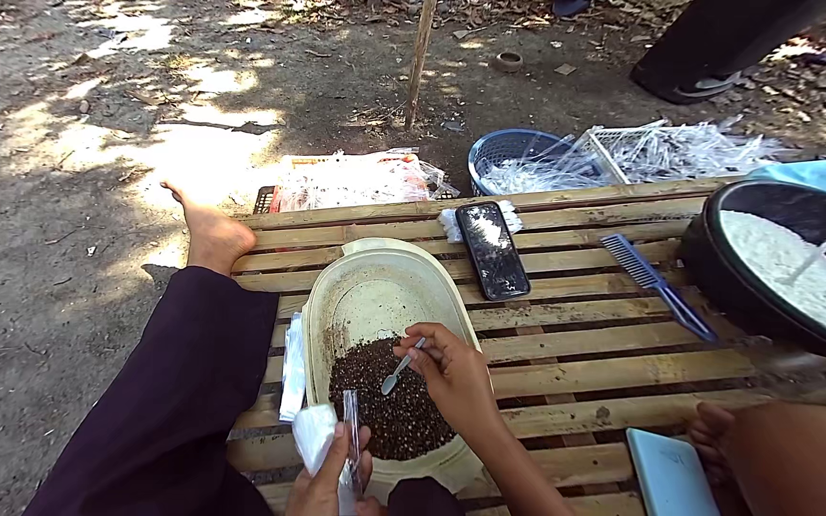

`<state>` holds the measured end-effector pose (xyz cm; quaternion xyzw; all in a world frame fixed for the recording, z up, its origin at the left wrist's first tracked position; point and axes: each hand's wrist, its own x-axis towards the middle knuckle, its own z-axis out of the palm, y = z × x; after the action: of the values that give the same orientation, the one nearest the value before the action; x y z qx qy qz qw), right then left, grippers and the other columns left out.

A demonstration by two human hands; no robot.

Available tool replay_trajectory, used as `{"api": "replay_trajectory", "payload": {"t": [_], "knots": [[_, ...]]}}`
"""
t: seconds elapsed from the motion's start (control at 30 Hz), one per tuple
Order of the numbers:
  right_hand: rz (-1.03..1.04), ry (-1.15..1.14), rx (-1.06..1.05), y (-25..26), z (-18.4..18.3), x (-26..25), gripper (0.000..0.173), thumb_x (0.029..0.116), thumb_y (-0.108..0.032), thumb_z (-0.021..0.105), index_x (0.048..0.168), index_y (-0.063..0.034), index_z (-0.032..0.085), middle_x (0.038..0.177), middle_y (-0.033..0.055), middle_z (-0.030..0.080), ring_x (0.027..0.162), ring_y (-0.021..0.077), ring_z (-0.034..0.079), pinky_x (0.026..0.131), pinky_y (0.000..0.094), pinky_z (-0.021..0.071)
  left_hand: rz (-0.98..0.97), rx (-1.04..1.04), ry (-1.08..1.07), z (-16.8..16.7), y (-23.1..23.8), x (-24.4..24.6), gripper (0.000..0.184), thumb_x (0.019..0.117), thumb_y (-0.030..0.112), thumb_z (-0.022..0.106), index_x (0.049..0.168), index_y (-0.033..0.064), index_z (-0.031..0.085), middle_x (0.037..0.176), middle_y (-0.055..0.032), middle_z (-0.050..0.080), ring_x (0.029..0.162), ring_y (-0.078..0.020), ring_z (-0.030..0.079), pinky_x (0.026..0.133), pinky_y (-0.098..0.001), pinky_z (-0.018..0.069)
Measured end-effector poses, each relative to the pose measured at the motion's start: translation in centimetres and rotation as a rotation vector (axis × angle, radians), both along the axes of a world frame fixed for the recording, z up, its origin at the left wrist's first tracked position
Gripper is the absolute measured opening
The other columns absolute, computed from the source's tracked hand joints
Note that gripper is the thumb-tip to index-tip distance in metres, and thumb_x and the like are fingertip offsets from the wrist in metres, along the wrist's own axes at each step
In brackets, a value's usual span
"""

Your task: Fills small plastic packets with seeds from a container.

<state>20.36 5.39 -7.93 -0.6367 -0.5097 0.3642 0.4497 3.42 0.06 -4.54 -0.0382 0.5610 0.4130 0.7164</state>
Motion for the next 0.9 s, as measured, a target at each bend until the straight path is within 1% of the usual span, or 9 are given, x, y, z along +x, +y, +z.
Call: {"api": "replay_trajectory", "payload": {"t": [0.13,0.23,0.3,0.37,0.53,0.63,0.73,0.8,0.9], "knots": [[-0.014,-0.004,-0.055,-0.1,-1.1,-0.6,0.015,0.0941,0.007,0.060,0.106,0.0041,0.068,0.094,0.0128,0.076,0.084,0.0156,0.076,0.078,0.0285,0.0614,-0.087,0.074,0.179,0.3,-0.1,-0.4,0.009,0.1082,0.010,0.046,0.108,0.0055,0.055,0.082,-0.0019,0.073,0.058,-0.0031,0.064,0.048,-0.0172,0.0509],[-0.090,-0.012,-0.028,-0.3,-2.0,-1.4,0.013,0.0937,0.005,0.060,0.101,0.0030,0.070,0.094,0.0107,0.077,0.082,0.0132,0.075,0.077,0.0272,0.0604,-0.148,0.163,0.321,0.2,-0.2,-0.6,0.008,0.1030,0.003,0.054,0.099,0.0059,0.060,0.075,0.0010,0.068,0.055,-0.0020,0.059,0.047,-0.0169,0.0475],[-0.116,-0.006,0.000,-0.4,-2.5,-2.0,0.013,0.0929,0.006,0.060,0.100,0.0037,0.071,0.094,0.0117,0.077,0.083,0.0146,0.075,0.077,0.0279,0.0606,-0.162,0.240,0.383,-0.1,-0.3,-0.8,0.008,0.0991,-0.001,0.058,0.097,0.0052,0.062,0.075,0.0021,0.066,0.058,-0.0016,0.059,0.050,-0.0172,0.0480],[-0.078,0.000,-0.022,-0.6,-2.7,-2.6,0.013,0.0928,0.007,0.059,0.099,0.0044,0.070,0.094,0.0123,0.077,0.083,0.0159,0.075,0.077,0.0288,0.0602,-0.147,0.300,0.418,-0.3,-0.5,-1.1,0.008,0.0958,-0.003,0.060,0.097,0.0035,0.063,0.076,0.0020,0.067,0.062,-0.0027,0.062,0.055,-0.0187,0.0520],[0.070,0.029,-0.296,-0.6,-1.6,-3.3,0.013,0.0958,0.008,0.058,0.105,0.0063,0.067,0.095,0.0141,0.075,0.083,0.0174,0.074,0.080,0.0298,0.0593,-0.075,0.330,0.347,-0.4,-0.6,-1.6,0.010,0.1010,-0.003,0.053,0.101,0.0008,0.062,0.077,-0.0018,0.070,0.066,-0.0089,0.069,0.061,-0.0233,0.0598],[0.057,0.076,-0.377,-0.5,-1.4,-3.2,0.014,0.0960,0.009,0.058,0.108,0.0082,0.065,0.097,0.0160,0.072,0.084,0.0179,0.074,0.080,0.0300,0.0609,-0.073,0.344,0.367,-0.5,-0.7,-2.0,0.014,0.1050,0.001,0.047,0.104,0.0007,0.061,0.076,-0.0017,0.072,0.062,-0.0066,0.068,0.054,-0.0194,0.0552],[0.010,0.134,-0.420,-0.4,-1.3,-3.1,0.018,0.0957,0.009,0.059,0.113,0.0089,0.064,0.099,0.0163,0.071,0.084,0.0165,0.074,0.079,0.0288,0.0612,-0.122,0.349,0.419,-1.0,-0.9,-2.7,0.014,0.1064,0.005,0.048,0.105,0.0017,0.062,0.080,-0.0021,0.075,0.063,-0.0038,0.067,0.050,-0.0161,0.0497],[-0.024,0.177,-0.415,-0.4,-1.2,-3.0,0.019,0.0951,0.010,0.059,0.114,0.0087,0.064,0.099,0.0159,0.071,0.083,0.0152,0.074,0.077,0.0275,0.0615,-0.154,0.365,0.463,-1.5,-1.1,-3.0,0.013,0.1050,0.004,0.050,0.104,0.0020,0.063,0.081,-0.0011,0.075,0.065,-0.0029,0.067,0.052,-0.0156,0.0495],[-0.053,0.229,-0.390,-0.2,-0.7,-2.8,0.019,0.0950,0.010,0.059,0.114,0.0084,0.064,0.097,0.0151,0.071,0.081,0.0146,0.074,0.075,0.0271,0.0620,-0.214,0.399,0.524,-2.1,-1.4,-3.4,0.011,0.1021,0.003,0.054,0.105,0.0010,0.064,0.085,-0.0002,0.074,0.071,-0.0032,0.068,0.059,-0.0177,0.0525]]}}
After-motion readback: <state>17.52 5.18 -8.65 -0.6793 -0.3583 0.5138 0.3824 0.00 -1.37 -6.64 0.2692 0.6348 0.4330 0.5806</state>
